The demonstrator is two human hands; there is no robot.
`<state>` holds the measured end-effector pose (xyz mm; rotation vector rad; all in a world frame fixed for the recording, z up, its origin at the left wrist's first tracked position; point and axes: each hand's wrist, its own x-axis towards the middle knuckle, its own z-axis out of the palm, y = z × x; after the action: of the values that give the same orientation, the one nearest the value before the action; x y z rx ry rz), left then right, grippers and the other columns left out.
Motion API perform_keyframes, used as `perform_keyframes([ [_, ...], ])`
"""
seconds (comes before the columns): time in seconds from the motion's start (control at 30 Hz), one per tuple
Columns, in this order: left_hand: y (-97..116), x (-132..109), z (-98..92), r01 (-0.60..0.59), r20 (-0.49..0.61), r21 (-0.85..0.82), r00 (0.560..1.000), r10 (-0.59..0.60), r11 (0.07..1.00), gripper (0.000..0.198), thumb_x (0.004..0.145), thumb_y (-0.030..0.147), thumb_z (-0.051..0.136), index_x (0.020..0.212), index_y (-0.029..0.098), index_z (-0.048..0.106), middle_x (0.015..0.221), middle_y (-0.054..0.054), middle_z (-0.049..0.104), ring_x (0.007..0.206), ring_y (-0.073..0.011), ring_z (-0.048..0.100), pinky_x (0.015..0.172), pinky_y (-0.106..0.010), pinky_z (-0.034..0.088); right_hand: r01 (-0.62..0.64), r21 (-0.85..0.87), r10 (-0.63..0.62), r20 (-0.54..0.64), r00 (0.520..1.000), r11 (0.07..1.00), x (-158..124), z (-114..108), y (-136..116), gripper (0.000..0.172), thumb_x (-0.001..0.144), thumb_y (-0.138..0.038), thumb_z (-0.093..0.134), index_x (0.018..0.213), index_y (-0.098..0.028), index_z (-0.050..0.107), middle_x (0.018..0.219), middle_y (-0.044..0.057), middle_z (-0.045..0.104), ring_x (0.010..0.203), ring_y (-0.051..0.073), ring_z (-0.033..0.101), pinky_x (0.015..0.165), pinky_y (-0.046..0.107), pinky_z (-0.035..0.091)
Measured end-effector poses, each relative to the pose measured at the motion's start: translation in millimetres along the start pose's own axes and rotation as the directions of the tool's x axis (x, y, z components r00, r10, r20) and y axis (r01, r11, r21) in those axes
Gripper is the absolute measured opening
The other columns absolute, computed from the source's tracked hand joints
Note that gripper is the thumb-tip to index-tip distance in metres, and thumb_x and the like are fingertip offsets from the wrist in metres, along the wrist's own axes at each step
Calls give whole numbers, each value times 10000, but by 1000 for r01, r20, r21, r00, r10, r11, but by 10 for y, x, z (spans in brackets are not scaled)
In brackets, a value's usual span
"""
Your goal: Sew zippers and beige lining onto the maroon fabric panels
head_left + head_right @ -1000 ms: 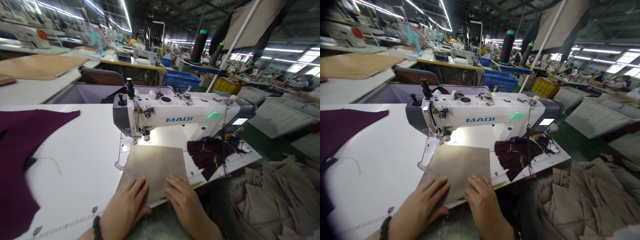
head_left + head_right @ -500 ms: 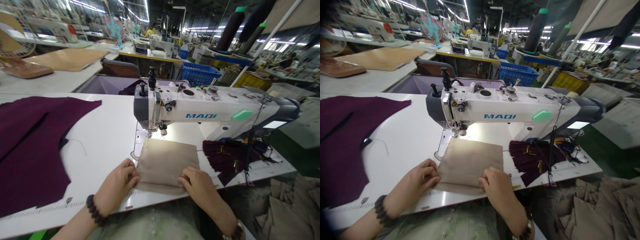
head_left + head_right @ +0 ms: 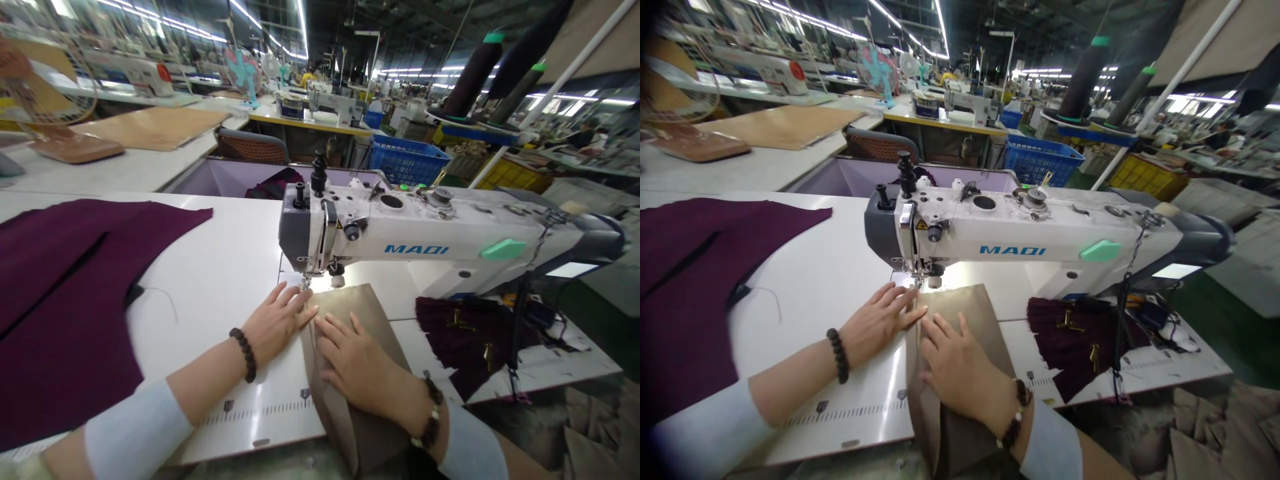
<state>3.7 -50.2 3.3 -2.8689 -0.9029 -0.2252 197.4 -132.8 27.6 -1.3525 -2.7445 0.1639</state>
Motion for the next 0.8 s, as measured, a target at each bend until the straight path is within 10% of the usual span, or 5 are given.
perform_keyframes([
  [0.57, -120, 158, 143, 136, -70, -113, 987, -145, 984, 308, 843, 196, 534, 1104, 33, 526, 1138, -173, 562, 1127, -290, 472, 968, -470, 363, -223, 124, 233, -74, 970, 967, 461, 263, 142, 479, 875, -243, 431, 1339, -171, 340, 1424, 91, 257, 1304, 231, 234, 1035, 554, 203],
  [0.8, 536, -355, -309, -169, -172, -446, 980, 102, 879, 242, 919, 297, 405, 1008, 173, 592, 953, -70, 632, 813, -157, 578, 747, -246, 497, -162, 181, 173, -50, 984, 970, 400, 216, 187, 465, 902, -263, 379, 1358, -200, 308, 1438, 42, 231, 1311, 203, 218, 1067, 517, 143],
])
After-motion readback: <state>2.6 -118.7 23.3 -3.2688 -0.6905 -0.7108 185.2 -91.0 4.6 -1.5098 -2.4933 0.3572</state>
